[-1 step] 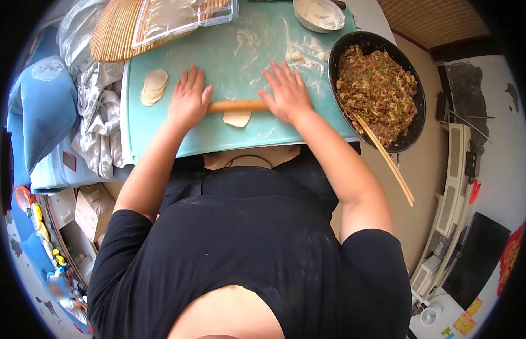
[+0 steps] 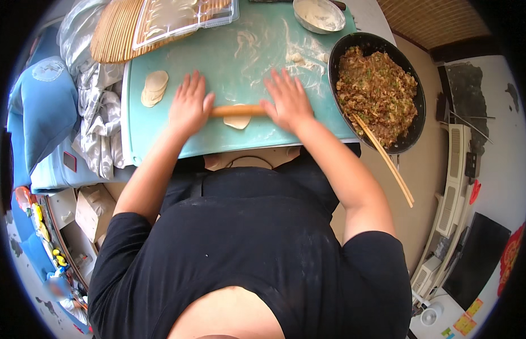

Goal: The person rolls small dough balls into flat circular wrappers using a rolling pin on a floured board. They then use chopsticks to place a meat and vegetable filling onto a wrapper and fold it into a dumpling shape.

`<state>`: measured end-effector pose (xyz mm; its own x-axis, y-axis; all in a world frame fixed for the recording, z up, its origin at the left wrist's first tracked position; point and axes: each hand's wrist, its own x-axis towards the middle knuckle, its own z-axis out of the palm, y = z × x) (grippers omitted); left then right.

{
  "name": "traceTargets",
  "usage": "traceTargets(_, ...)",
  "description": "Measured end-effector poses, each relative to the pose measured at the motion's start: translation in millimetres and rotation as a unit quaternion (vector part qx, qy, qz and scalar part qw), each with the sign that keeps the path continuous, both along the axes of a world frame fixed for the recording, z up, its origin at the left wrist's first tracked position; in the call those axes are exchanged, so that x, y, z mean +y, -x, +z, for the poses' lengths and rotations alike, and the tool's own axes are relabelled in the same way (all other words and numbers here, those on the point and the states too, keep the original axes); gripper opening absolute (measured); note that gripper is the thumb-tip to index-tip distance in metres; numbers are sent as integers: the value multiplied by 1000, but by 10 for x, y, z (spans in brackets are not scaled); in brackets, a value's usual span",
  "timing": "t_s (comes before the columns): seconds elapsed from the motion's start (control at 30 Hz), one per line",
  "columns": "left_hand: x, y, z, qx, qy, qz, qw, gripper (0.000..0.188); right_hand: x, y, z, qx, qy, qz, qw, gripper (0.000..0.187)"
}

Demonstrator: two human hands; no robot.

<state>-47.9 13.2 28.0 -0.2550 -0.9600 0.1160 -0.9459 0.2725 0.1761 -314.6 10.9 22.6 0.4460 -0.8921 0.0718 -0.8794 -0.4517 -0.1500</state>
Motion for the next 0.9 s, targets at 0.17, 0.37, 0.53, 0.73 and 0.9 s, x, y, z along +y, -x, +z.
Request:
traceTargets(0.17, 570, -155, -100, 3, -14, -36, 999, 54, 489, -65, 139, 12, -10, 79, 997, 55)
traceTargets(0.37, -253, -128, -138, -2, 39, 67, 997, 58, -256, -148, 2, -4, 32, -12, 999, 57)
traceTargets(0.53, 613, -149, -32, -56, -58, -35, 996, 57, 492, -43, 60, 3, -7, 89, 996, 59)
traceTargets(0.73, -316, -163, -223, 14, 53, 103, 993, 57, -136, -168, 6, 19, 33, 13, 999, 58)
traceTargets(0.9, 516, -192, -132, -37, 30, -31, 998, 55, 501, -32, 21, 51, 13, 97, 994, 61)
